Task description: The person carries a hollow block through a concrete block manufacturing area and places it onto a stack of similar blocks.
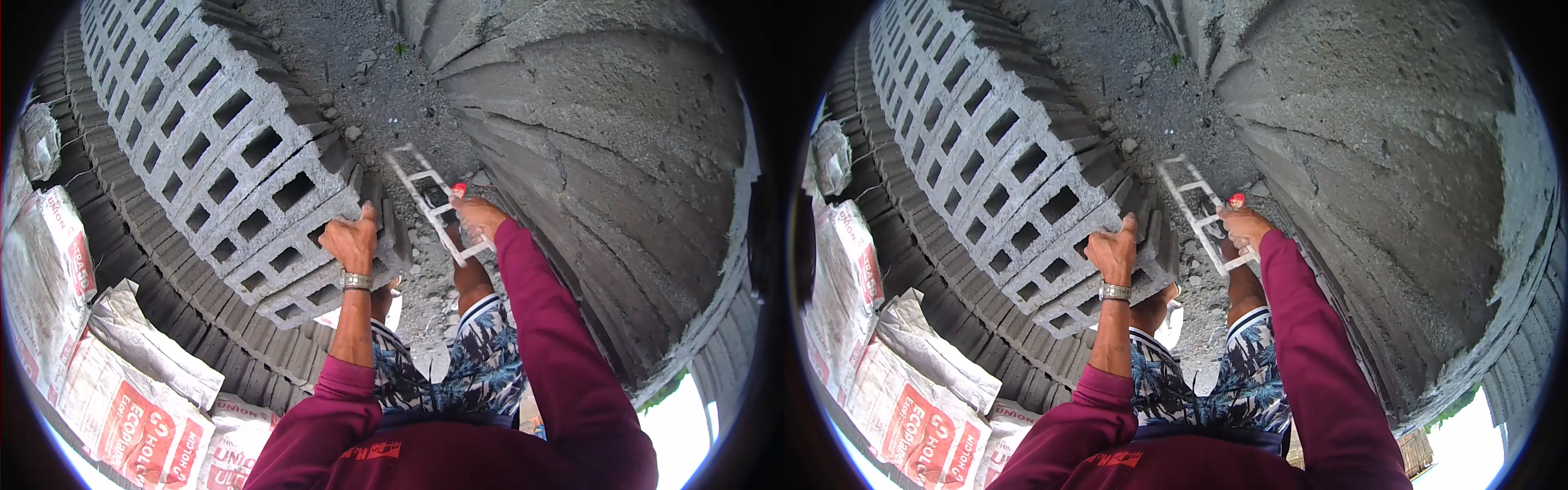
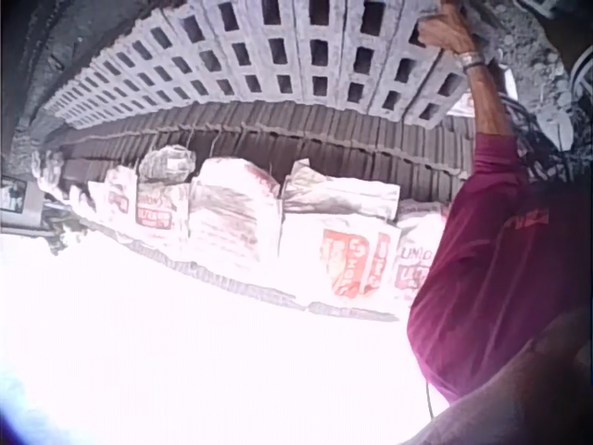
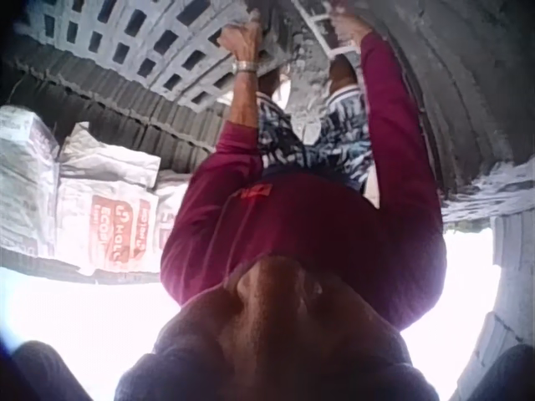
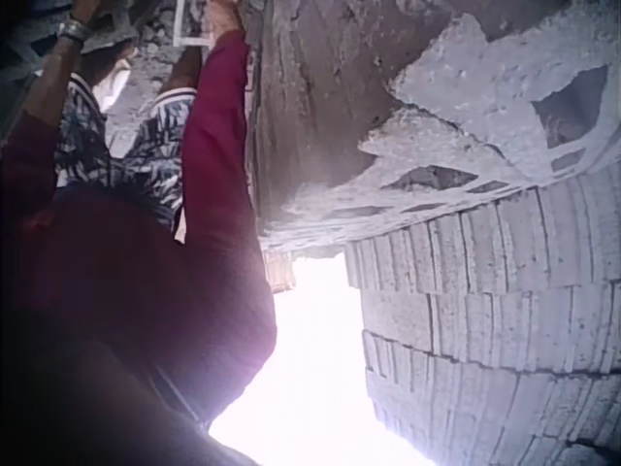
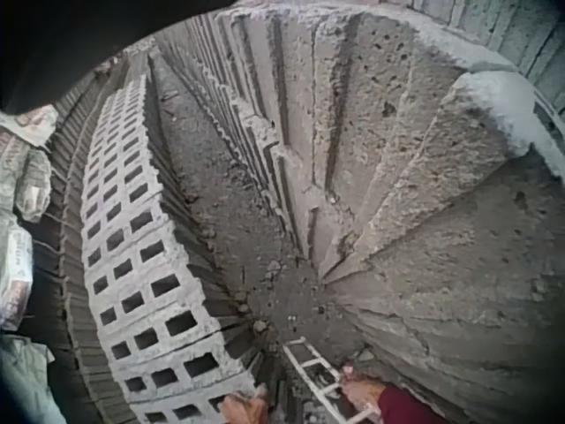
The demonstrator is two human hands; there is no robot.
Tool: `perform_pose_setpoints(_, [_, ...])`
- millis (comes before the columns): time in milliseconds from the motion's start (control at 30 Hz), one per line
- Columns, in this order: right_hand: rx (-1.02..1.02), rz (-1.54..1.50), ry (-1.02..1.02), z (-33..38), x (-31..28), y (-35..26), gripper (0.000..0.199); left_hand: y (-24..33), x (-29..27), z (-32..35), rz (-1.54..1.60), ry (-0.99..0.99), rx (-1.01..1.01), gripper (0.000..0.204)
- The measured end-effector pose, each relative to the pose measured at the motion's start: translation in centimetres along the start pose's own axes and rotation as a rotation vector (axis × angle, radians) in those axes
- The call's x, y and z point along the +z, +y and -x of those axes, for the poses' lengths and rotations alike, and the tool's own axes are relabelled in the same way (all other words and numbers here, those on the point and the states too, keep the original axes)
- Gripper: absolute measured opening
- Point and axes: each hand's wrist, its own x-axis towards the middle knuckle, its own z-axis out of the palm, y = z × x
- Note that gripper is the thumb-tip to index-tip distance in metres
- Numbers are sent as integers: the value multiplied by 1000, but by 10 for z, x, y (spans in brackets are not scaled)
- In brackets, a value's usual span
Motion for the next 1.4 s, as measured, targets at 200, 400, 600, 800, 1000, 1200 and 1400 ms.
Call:
perform_pose_setpoints(200, [-61, 71, 320, 12, -11, 4, 45, -1, -5, 1, -11, 57, 22, 62])
perform_pose_setpoints(400, [-5, 7, 83, 2, 17, -6, 41, 4, -8, 2, -33, 39, 21, 65])
perform_pose_setpoints(600, [-81, -136, 228, 14, -28, -15, 44, 0, -2, 1, -23, 130, 75, 60])
perform_pose_setpoints(800, [-57, 89, 43, -1, 19, -8, 42, -1, 7, 5, -32, 74, 75, 62])
perform_pose_setpoints(1000, [-99, 180, 203, 47, 13, -37, 46, -2, 7, 3, -105, 120, 114, 53])
perform_pose_setpoints(1200, [-812, 888, 597, 89, 82, -32, 52, 7, -5, 8, -133, 170, 112, 48])
perform_pose_setpoints(1400, [-894, 701, 794, 150, 128, -3, 45, 6, -18, 13, 0, 57, 110, 42])
